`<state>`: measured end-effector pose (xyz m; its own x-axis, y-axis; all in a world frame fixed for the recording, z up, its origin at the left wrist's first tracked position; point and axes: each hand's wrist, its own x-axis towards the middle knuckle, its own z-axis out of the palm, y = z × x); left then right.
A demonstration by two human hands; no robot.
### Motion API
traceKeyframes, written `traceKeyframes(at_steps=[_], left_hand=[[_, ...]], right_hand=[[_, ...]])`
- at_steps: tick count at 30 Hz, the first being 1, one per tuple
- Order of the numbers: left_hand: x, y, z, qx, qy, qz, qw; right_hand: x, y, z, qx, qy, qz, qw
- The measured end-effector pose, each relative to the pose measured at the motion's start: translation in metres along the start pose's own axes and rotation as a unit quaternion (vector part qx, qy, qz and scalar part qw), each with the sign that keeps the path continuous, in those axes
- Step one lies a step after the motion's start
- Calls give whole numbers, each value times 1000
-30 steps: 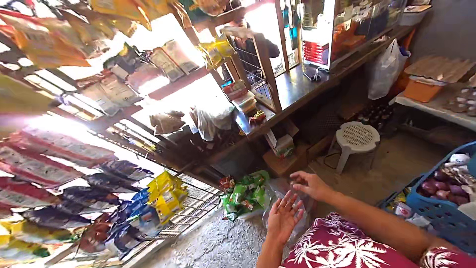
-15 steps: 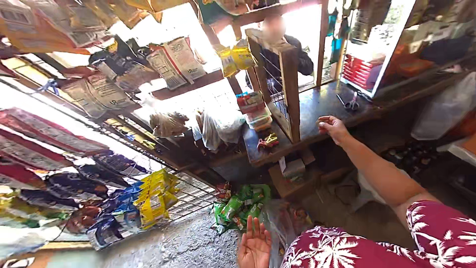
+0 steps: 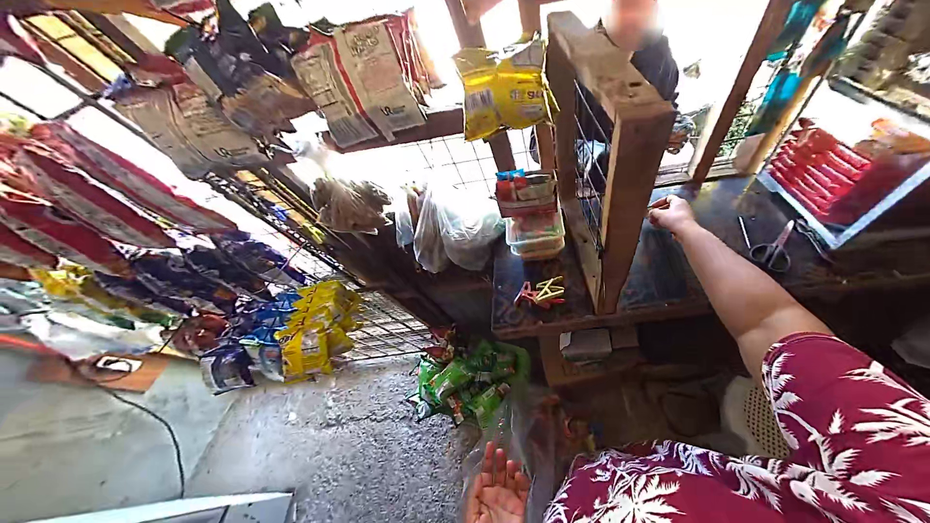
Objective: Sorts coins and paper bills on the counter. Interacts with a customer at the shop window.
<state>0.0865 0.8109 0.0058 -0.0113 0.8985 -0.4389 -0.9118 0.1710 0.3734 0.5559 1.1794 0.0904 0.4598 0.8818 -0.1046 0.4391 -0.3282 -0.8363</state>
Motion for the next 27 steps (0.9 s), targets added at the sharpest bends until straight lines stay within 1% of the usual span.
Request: traceKeyframes(at_steps=[4,7,10,12,15,17,19,21,24,27], left_hand=[[-1,-7,-2,-2,16,18,1000],[0,-9,-4,-12,14,18,1000],[0,-9,-2,-17,39,20,999],[-1,-8,0,-9,51,20,998],[0,-5,3,16,70,13,997],[1,-1,3,15,77,-1,997],[1,4,2,13,75,-18,997],[1,11,-2,18,65,-43,997],[0,25,-8,33,68,-71,995],[-4,49,-21,73,77,-93,990]], right_hand=[[12,-15,1,-117,-16,8,993],[12,-27,2,-168,-19,11,986],[7,-33,2,-196,-24,16,980],[1,-33,2,-178,-24,32,983],[0,-22,3,-92,2,55,994],[4,-8,8,-29,30,49,998],[-2,0,11,-6,40,37,998],[-19,5,7,-12,67,30,997],[-62,7,0,-29,95,19,995],[-128,17,3,3,86,-1,996]])
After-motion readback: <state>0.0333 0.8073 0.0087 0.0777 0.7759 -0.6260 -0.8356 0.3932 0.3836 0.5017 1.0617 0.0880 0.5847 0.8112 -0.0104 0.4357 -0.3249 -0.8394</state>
